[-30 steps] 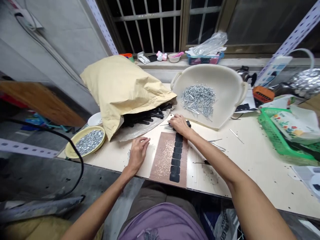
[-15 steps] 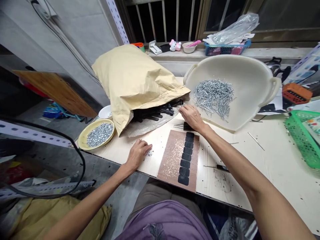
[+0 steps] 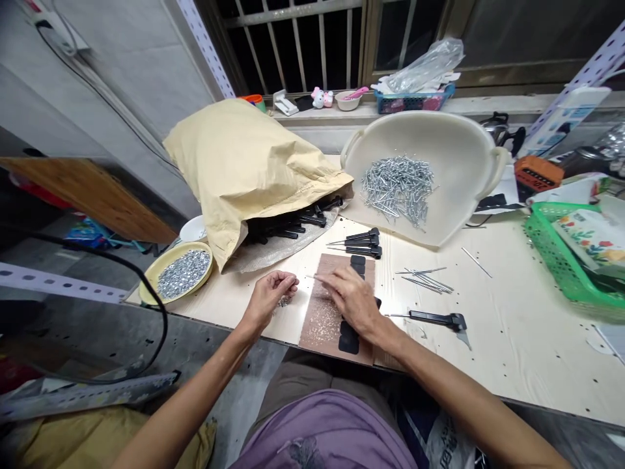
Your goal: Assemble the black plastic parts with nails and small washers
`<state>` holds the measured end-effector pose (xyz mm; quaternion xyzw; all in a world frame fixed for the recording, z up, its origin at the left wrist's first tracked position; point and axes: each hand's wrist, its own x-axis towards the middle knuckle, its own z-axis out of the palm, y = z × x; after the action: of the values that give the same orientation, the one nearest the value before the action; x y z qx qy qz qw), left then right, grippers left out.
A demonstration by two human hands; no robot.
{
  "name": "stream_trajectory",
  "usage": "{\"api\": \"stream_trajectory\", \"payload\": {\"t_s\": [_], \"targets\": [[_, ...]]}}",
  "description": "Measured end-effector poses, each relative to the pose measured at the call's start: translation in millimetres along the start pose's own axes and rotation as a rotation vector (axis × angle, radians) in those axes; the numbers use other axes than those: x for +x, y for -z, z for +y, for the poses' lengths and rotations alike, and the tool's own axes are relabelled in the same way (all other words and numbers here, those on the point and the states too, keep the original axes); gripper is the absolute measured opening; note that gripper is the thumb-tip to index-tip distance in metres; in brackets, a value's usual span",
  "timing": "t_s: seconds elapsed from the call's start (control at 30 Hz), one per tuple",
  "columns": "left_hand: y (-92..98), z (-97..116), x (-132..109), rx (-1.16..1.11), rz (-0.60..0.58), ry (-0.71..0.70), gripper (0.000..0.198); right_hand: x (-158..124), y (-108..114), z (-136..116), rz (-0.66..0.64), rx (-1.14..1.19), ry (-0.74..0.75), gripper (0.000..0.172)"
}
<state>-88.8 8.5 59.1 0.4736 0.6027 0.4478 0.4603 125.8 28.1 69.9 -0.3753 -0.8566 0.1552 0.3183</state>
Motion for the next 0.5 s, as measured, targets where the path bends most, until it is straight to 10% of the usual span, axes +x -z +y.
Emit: {"api": "stream_trajectory", "payload": {"t_s": [0.2, 0.5], "targets": [[-41.4, 17.2, -8.8, -0.403, 0.001, 0.048, 0.027, -6.7, 2.8, -13.4, 0.001, -0.101, -0.106, 0.026], [-54.5, 27.2, -13.6, -0.531, -0.050, 0.085, 0.025, -15.3, 15.7, -16.0, 0.032, -0.307, -0.143, 0.025]]}}
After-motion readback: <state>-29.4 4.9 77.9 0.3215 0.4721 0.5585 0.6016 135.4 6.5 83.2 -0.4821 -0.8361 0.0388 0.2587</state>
